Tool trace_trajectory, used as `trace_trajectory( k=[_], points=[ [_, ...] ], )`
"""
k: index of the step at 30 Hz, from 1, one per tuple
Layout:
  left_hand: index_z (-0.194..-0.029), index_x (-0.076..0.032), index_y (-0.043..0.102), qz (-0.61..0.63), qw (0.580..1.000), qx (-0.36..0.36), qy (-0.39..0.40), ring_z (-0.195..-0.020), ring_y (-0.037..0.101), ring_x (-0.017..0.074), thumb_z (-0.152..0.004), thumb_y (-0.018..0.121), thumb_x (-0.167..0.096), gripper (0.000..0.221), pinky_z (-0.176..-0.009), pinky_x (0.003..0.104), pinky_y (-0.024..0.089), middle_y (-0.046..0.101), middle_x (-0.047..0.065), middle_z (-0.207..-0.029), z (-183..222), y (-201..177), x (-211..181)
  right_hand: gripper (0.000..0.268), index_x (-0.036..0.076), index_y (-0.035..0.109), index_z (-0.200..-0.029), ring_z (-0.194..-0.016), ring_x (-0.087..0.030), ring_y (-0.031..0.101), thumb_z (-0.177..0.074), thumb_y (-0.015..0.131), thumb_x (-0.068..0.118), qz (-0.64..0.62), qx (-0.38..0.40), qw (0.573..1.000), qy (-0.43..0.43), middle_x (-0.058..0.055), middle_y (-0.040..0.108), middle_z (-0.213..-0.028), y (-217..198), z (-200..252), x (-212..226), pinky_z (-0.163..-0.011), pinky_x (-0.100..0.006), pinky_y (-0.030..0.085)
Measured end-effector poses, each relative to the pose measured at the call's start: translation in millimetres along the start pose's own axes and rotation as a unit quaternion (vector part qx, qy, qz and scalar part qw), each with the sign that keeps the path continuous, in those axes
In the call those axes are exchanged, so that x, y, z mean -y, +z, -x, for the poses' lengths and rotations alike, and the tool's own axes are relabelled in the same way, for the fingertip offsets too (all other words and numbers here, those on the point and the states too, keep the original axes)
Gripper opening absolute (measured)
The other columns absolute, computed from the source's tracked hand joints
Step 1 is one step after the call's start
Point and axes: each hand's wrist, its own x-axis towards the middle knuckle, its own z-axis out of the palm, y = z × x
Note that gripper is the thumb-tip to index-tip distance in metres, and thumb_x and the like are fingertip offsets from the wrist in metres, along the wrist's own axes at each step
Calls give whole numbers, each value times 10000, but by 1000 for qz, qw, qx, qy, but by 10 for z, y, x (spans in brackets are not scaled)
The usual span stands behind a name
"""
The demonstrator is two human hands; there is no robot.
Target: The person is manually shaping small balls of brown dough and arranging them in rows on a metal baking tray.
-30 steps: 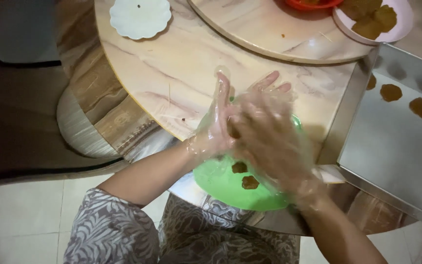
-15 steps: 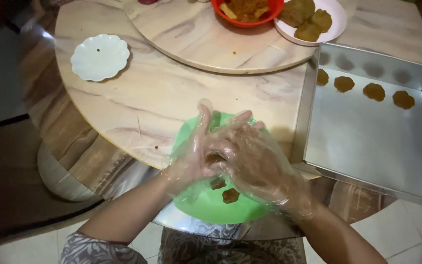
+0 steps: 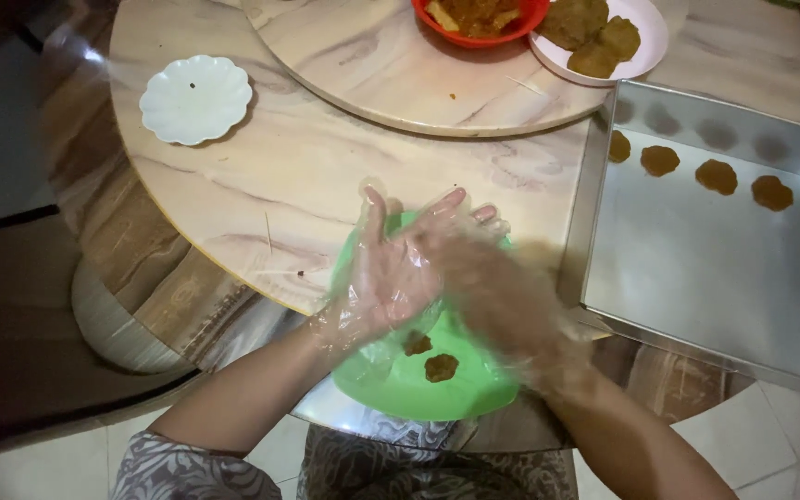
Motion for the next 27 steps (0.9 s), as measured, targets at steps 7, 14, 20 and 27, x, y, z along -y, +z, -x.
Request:
trace_trajectory(
  k=[7, 14, 20, 27],
  points=[
    [-1647, -129, 117, -15, 998, -56, 5, -1509, 232, 431, -889, 165, -946, 1115, -1172, 717, 156, 94, 282, -1675, -45, 267, -86, 581, 28, 523, -1447, -1376, -427, 514, -1022, 483, 423, 184, 84, 964, -173, -254, 506, -1499, 355, 219, 31, -1117, -620, 412],
    [-1635, -195, 145, -91, 989, -109, 37, -1563, 94, 395, -849, 220, -919, 1072, -1220, 683, 28, 120, 187, -1700, -75, 350, -140, 938, 61, 277, -1598, -1520, -446, 262, -941, 282, 730, 154, 188, 963, -114, -223, 250, -1666, 354, 176, 150, -1195, -644, 258],
    [-1644, -228, 66, -144, 983, -114, 26, -1542, 97, 420, -804, 245, -940, 1116, -1196, 722, -5, 72, 162, -1707, -96, 245, -141, 961, 217, 360, -1598, -1555, -358, 141, -835, 398, 800, -42, 261, 963, 46, -101, 281, -1677, 150, 39, 80, -1213, -637, 22],
    [-1644, -218, 92, -167, 979, -107, 45, -1566, 92, 386, -813, 216, -921, 1095, -1214, 690, 99, 71, 149, -1717, -124, 456, -181, 951, 151, 419, -1561, -1466, -411, 333, -891, 246, 803, 113, 172, 974, -96, -218, 400, -1586, 327, 210, -120, -1206, -549, 289]
  ],
)
